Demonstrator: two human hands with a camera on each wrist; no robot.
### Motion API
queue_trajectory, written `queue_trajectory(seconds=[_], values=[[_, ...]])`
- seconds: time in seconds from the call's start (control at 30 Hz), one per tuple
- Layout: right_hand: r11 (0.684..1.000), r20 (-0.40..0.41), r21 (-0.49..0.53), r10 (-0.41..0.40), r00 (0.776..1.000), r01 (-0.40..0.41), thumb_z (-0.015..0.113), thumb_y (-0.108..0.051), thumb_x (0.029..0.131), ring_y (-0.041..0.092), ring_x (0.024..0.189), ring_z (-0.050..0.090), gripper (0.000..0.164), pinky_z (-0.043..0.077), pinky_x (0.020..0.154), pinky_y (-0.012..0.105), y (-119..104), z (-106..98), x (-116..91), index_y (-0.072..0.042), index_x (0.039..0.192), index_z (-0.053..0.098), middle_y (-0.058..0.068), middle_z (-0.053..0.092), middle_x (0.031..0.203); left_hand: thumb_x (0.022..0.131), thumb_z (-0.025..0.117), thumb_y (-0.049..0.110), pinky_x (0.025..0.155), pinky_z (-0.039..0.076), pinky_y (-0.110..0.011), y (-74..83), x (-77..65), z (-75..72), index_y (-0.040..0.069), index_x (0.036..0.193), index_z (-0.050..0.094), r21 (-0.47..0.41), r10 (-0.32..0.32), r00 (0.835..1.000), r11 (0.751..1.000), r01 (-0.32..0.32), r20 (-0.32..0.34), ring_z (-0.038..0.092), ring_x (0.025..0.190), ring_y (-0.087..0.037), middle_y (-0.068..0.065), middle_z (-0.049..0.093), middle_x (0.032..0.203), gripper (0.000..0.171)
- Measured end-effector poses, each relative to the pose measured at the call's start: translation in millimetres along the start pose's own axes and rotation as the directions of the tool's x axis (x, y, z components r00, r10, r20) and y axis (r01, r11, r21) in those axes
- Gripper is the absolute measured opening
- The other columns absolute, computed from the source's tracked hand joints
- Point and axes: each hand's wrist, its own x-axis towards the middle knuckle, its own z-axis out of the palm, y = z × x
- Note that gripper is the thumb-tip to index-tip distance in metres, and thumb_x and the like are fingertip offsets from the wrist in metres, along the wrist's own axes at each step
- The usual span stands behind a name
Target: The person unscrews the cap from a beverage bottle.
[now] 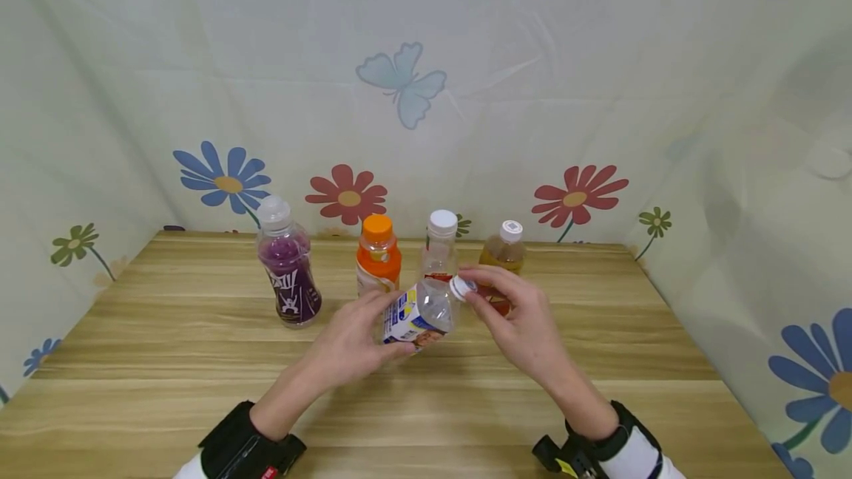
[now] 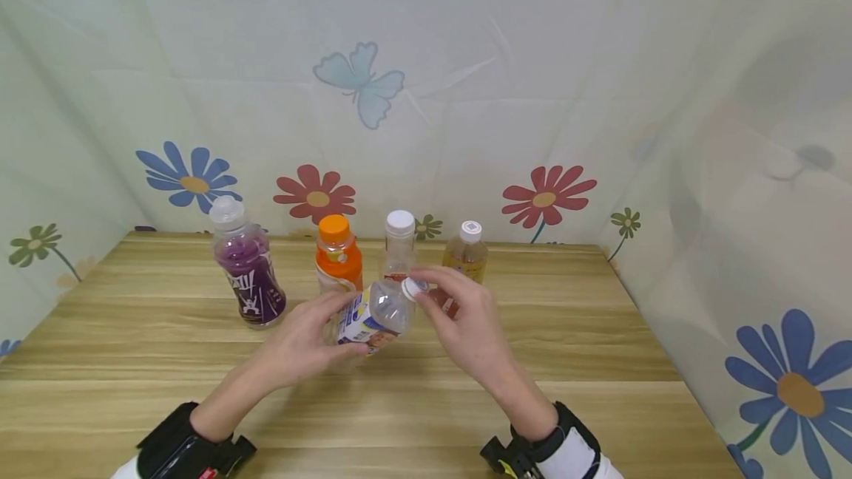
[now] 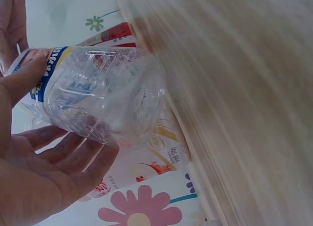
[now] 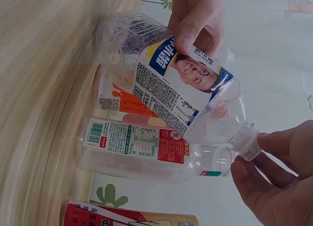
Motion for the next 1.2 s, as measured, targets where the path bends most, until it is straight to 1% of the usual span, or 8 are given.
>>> queue_trajectory(seconds=[0.13,0.33,0.47,0.53,0.63,0.73,0.97,1.2], values=[[1.000,-0.005,-0.002,-0.002,1.000,0.002,0.071,0.003,0.088,0.017,0.086,0.063,0.032,0.054,0.063,0.025,0.8,0.7,0.2,-0.010,0.118,0.069,-0.004,0.064,0.117,0.076,0.084,0.042,0.093,0.043,-0.033,0.2,-0.2,0.0,0.008,0.140,0.053,0.004,-0.004,1.000,1.000,0.003,0.005,0.058,0.109,-0.018,-0.002,0.057,0.127,0.078],[1.000,-0.016,-0.026,-0.009,1.000,0.009,0.073,0.001,0.086,0.016,0.081,0.059,0.036,0.051,0.058,0.023,0.8,0.9,0.0,-0.010,0.120,0.068,-0.004,0.063,0.117,0.076,0.084,0.042,0.096,0.043,-0.034,0.4,-0.3,0.4,0.009,0.141,0.052,0.006,-0.013,1.000,1.000,0.013,0.010,0.057,0.114,-0.020,-0.003,0.055,0.132,0.079],[1.000,-0.019,-0.024,0.001,1.000,-0.001,0.074,-0.003,0.087,0.015,0.083,0.060,0.036,0.052,0.060,0.024,0.2,0.8,-0.5,-0.010,0.122,0.065,-0.004,0.062,0.113,0.077,0.084,0.042,0.096,0.043,-0.035,0.8,-0.4,0.8,0.009,0.141,0.052,0.006,-0.016,1.000,1.000,0.016,0.007,0.057,0.115,-0.020,-0.003,0.055,0.133,0.079],[1.000,-0.021,-0.027,0.013,1.000,-0.013,0.072,-0.006,0.090,0.014,0.084,0.061,0.033,0.053,0.062,0.025,0.2,0.6,-0.6,-0.011,0.121,0.065,-0.006,0.062,0.109,0.076,0.084,0.042,0.096,0.043,-0.035,1.2,-0.4,0.9,0.010,0.141,0.052,0.012,-0.017,1.000,1.000,0.017,0.007,0.057,0.114,-0.020,-0.003,0.055,0.132,0.079],[0.998,-0.028,-0.055,0.033,0.999,-0.035,0.071,-0.011,0.092,0.013,0.083,0.059,0.028,0.052,0.063,0.024,1.8,0.9,-1.0,-0.011,0.119,0.065,-0.007,0.061,0.103,0.076,0.084,0.042,0.096,0.043,-0.036,1.6,-0.7,0.8,0.010,0.141,0.052,0.023,-0.021,1.000,1.000,0.021,0.009,0.057,0.114,-0.021,-0.004,0.055,0.133,0.080],[0.995,-0.029,-0.086,0.052,0.998,-0.055,0.071,-0.013,0.092,0.014,0.080,0.057,0.027,0.050,0.061,0.023,4.1,1.4,-1.7,-0.010,0.118,0.065,-0.009,0.059,0.097,0.076,0.084,0.043,0.097,0.042,-0.037,1.7,-1.0,0.6,0.011,0.142,0.052,0.037,-0.028,1.000,0.999,0.028,0.013,0.056,0.116,-0.022,-0.005,0.053,0.135,0.081],[0.992,-0.015,-0.093,0.079,0.997,-0.080,0.072,-0.012,0.091,0.017,0.080,0.057,0.027,0.051,0.063,0.024,3.8,1.8,-1.5,-0.006,0.116,0.067,-0.008,0.059,0.095,0.075,0.084,0.043,0.096,0.043,-0.038,1.2,-1.1,0.0,0.011,0.142,0.052,0.048,-0.041,0.999,0.998,0.040,0.014,0.057,0.116,-0.024,-0.005,0.053,0.135,0.081],[0.993,0.010,-0.094,0.076,0.997,-0.075,0.073,-0.009,0.090,0.014,0.078,0.057,0.028,0.052,0.062,0.024,2.4,0.2,-0.7,-0.008,0.117,0.067,-0.010,0.060,0.097,0.075,0.085,0.043,0.096,0.043,-0.039,1.2,-0.8,-0.5,0.011,0.141,0.052,0.045,-0.039,0.999,0.998,0.038,0.014,0.057,0.117,-0.024,-0.005,0.053,0.135,0.081]])
